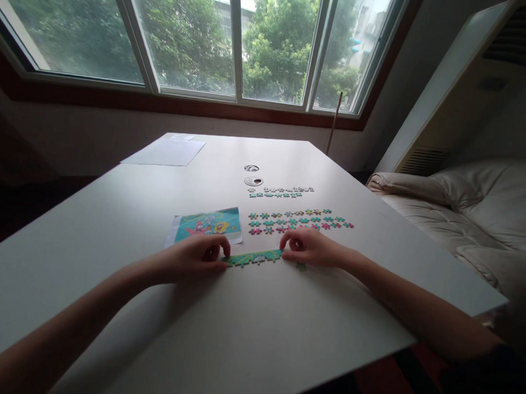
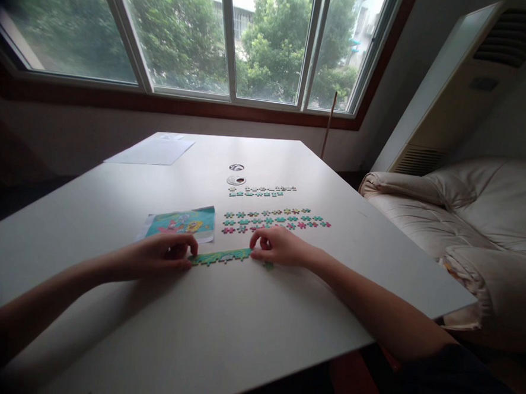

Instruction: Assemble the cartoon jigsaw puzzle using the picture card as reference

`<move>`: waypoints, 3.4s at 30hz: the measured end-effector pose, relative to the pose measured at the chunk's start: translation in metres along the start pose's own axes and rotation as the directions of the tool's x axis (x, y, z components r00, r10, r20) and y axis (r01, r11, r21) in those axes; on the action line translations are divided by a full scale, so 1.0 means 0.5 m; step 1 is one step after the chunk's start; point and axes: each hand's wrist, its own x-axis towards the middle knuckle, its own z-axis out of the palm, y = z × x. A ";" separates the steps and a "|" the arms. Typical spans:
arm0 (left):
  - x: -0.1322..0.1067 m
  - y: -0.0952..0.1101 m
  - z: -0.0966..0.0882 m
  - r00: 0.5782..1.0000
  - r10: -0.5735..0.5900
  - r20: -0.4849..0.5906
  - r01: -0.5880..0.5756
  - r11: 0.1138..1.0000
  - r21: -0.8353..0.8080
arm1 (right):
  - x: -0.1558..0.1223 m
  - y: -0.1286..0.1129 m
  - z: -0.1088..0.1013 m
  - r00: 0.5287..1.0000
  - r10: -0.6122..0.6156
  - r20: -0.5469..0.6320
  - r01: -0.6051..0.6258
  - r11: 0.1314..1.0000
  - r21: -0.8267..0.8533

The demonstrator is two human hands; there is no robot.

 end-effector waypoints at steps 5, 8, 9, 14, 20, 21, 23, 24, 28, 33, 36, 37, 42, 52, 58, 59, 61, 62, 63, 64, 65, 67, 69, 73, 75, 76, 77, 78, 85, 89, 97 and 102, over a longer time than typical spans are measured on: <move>-0.002 0.000 0.000 1.000 -0.003 0.000 0.003 1.000 0.002 | 0.000 -0.001 0.000 1.000 -0.003 -0.002 0.003 1.000 -0.002; -0.001 0.001 0.000 1.000 -0.007 0.002 0.007 1.000 0.000 | 0.000 -0.002 -0.001 1.000 0.001 0.002 -0.001 1.000 0.002; -0.001 0.001 0.000 1.000 -0.009 0.002 0.009 1.000 0.000 | 0.000 -0.003 -0.001 1.000 0.002 0.001 -0.002 1.000 0.001; 0.002 0.007 0.000 1.000 -0.015 -0.002 0.015 1.000 -0.002 | 0.000 -0.003 0.000 1.000 0.010 0.002 -0.010 1.000 0.004; 0.002 0.017 0.000 0.999 -0.034 -0.016 0.035 0.999 0.005 | 0.016 -0.005 -0.034 1.000 0.001 0.014 -0.001 1.000 -0.003; 0.002 0.018 -0.001 0.999 -0.037 -0.016 0.037 0.999 0.004 | 0.023 0.000 -0.045 1.000 0.006 -0.007 -0.006 1.000 -0.016; 0.002 0.019 -0.001 0.999 -0.042 -0.015 0.042 0.999 0.004 | 0.040 0.017 -0.069 0.999 0.017 -0.050 -0.020 0.998 -0.060; 0.002 0.020 -0.001 0.999 -0.045 -0.013 0.045 0.999 0.003 | 0.050 0.030 -0.082 0.998 0.027 -0.064 -0.032 0.996 -0.084; 0.000 0.023 -0.001 0.999 -0.049 -0.004 0.049 0.999 -0.005 | 0.096 0.095 -0.127 0.982 0.132 -0.136 -0.159 0.964 -0.215; 0.001 0.018 0.003 0.999 -0.049 -0.009 0.049 0.999 -0.011 | 0.153 0.157 -0.156 0.947 0.216 -0.236 -0.286 0.902 -0.322; 0.004 0.011 0.006 0.999 -0.044 -0.005 0.044 0.999 -0.015 | 0.178 0.178 -0.160 0.939 0.238 -0.248 -0.316 0.882 -0.349; 0.004 0.010 0.006 0.999 -0.042 -0.004 0.042 0.999 -0.017 | 0.184 0.182 -0.160 0.937 0.246 -0.247 -0.324 0.876 -0.358; 0.003 0.011 0.006 0.999 -0.042 -0.006 0.042 0.999 -0.020 | 0.196 0.190 -0.159 0.941 0.267 -0.209 -0.330 0.862 -0.384; 0.004 0.006 0.008 0.999 -0.041 -0.004 0.041 0.999 -0.019 | 0.185 0.172 -0.171 0.942 0.308 -0.133 -0.335 0.881 -0.335; 0.003 0.003 0.007 0.999 -0.044 -0.005 0.043 0.999 -0.011 | 0.185 0.178 -0.174 0.911 0.413 -0.016 -0.406 0.887 -0.221; 0.003 0.004 0.007 0.999 -0.045 -0.006 0.045 0.999 -0.009 | 0.184 0.177 -0.174 0.904 0.428 0.012 -0.417 0.887 -0.197; 0.002 0.007 0.006 0.999 -0.047 -0.007 0.047 0.999 -0.007 | 0.180 0.175 -0.173 0.894 0.445 0.054 -0.433 0.888 -0.155; 0.002 0.008 0.005 0.999 -0.048 -0.007 0.048 0.999 -0.007 | 0.177 0.174 -0.173 0.892 0.447 0.062 -0.436 0.889 -0.137; 0.002 0.009 0.005 0.999 -0.049 -0.007 0.049 0.999 -0.006 | 0.175 0.173 -0.171 0.893 0.445 0.062 -0.436 0.892 -0.121; 0.002 0.010 0.005 0.999 -0.049 -0.008 0.049 0.999 -0.006 | 0.173 0.171 -0.170 0.897 0.439 0.054 -0.432 0.895 -0.106; 0.002 0.011 0.005 0.999 -0.049 -0.008 0.049 0.999 -0.006 | 0.171 0.170 -0.167 0.902 0.430 0.039 -0.425 0.900 -0.094; 0.001 0.012 0.005 0.999 -0.050 -0.010 0.050 0.999 -0.005 | 0.167 0.168 -0.161 0.917 0.400 -0.008 -0.399 0.914 -0.077; 0.001 0.012 0.005 0.999 -0.051 -0.011 0.051 0.999 -0.006 | 0.161 0.163 -0.154 0.933 0.354 -0.062 -0.357 0.932 -0.067; 0.002 0.011 0.006 0.998 -0.057 -0.010 0.057 0.998 -0.008 | 0.133 0.139 -0.137 0.963 0.242 -0.119 -0.248 0.968 -0.039; 0.002 0.011 0.007 0.998 -0.061 -0.010 0.060 0.998 -0.008 | 0.108 0.117 -0.127 0.983 0.159 -0.097 -0.156 0.987 0.039; 0.002 0.011 0.007 0.998 -0.062 -0.009 0.061 0.998 -0.008 | 0.093 0.104 -0.120 0.991 0.112 -0.078 -0.105 0.990 0.095; 0.002 0.011 0.007 0.998 -0.062 -0.008 0.062 0.998 -0.007 | 0.079 0.090 -0.113 0.996 0.076 -0.052 -0.068 0.988 0.141; 0.002 0.011 0.007 0.998 -0.063 -0.007 0.063 0.998 -0.007 | 0.064 0.077 -0.106 0.998 0.053 -0.028 -0.048 0.984 0.173; 0.004 0.012 0.007 0.997 -0.077 -0.007 0.077 0.997 0.003 | 0.006 0.015 -0.064 0.989 0.149 -0.011 -0.149 0.987 -0.066; 0.004 0.008 0.010 0.997 -0.078 -0.011 0.078 0.997 0.009 | -0.001 0.018 -0.068 0.991 0.131 -0.012 -0.131 0.968 -0.214; 0.000 0.010 0.008 0.997 -0.074 -0.011 0.074 0.997 0.011 | -0.010 0.026 -0.077 0.977 -0.023 0.211 0.043 0.995 -0.089; 0.002 0.010 0.008 0.997 -0.081 -0.010 0.081 0.997 0.007 | -0.008 0.025 -0.079 0.969 0.086 0.231 -0.062 0.992 -0.108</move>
